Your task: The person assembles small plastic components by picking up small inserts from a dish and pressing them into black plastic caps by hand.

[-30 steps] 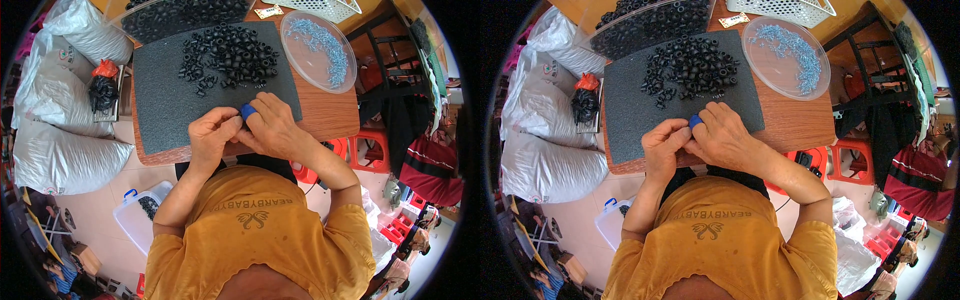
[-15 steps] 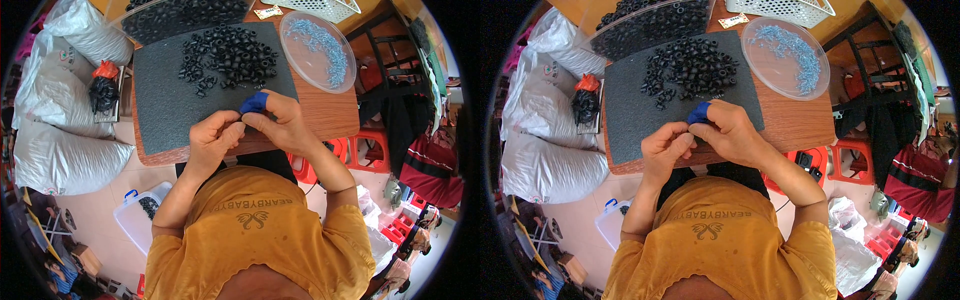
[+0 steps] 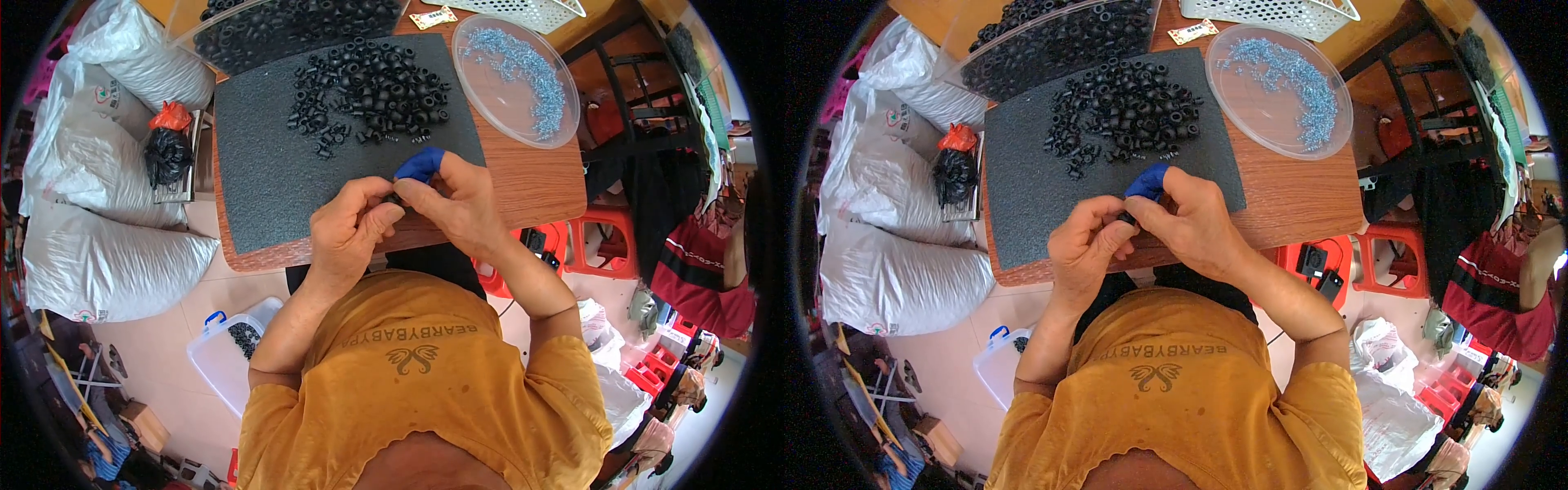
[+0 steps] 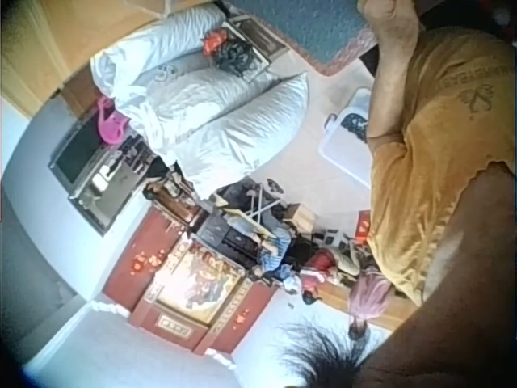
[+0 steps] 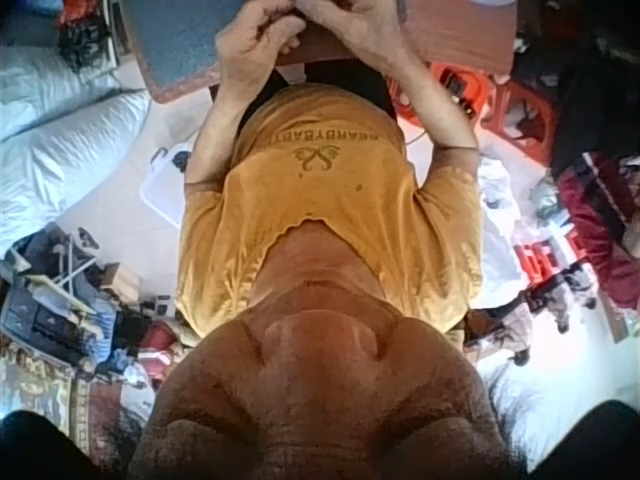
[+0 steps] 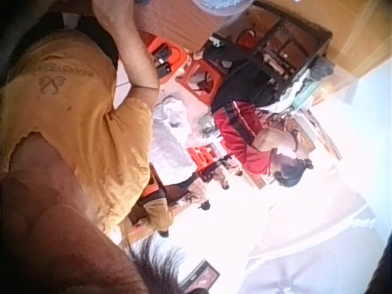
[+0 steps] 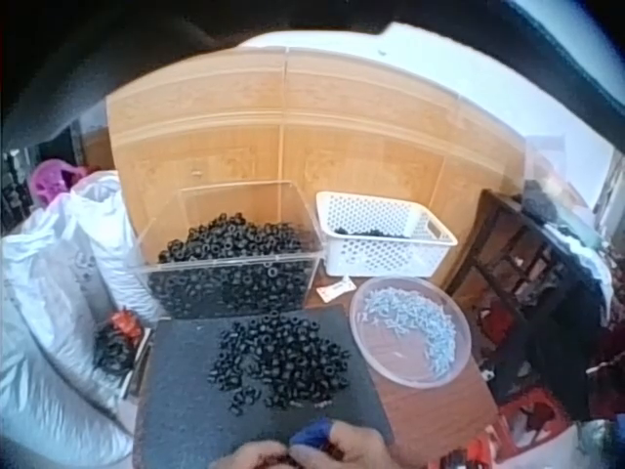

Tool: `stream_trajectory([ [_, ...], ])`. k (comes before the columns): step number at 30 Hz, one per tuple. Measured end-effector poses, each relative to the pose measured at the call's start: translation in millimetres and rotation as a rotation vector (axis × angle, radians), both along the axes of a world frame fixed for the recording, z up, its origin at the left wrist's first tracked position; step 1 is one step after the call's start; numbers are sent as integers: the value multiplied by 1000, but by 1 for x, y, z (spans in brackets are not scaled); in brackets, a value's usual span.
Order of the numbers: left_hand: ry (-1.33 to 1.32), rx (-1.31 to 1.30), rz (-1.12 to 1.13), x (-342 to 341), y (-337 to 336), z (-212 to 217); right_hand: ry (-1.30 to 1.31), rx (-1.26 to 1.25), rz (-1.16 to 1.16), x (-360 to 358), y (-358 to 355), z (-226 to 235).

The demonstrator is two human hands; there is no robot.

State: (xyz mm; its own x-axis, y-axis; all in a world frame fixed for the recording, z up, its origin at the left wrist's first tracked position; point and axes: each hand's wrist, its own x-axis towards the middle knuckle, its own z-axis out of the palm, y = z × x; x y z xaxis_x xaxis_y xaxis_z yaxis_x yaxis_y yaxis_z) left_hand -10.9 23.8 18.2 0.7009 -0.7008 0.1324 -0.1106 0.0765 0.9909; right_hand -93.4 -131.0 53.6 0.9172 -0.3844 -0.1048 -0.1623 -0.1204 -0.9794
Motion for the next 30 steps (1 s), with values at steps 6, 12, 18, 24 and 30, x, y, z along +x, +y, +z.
stream_trajectory([
  [6, 108, -75, 50, -2, -3, -2, -143, 9, -88, 1, 9, -6],
  [12, 94, -92, 54, -2, -3, -4, -160, -32, -77, -2, 10, -6],
  [18, 199, -109, 34, 0, -2, -6, -243, -121, -80, -3, 14, -12],
  [24, 337, -156, -2, -3, -2, -8, -304, -293, -84, -2, 13, -15],
  [30, 436, -177, -2, -2, -3, -11, -344, -377, -86, -3, 13, -15],
])
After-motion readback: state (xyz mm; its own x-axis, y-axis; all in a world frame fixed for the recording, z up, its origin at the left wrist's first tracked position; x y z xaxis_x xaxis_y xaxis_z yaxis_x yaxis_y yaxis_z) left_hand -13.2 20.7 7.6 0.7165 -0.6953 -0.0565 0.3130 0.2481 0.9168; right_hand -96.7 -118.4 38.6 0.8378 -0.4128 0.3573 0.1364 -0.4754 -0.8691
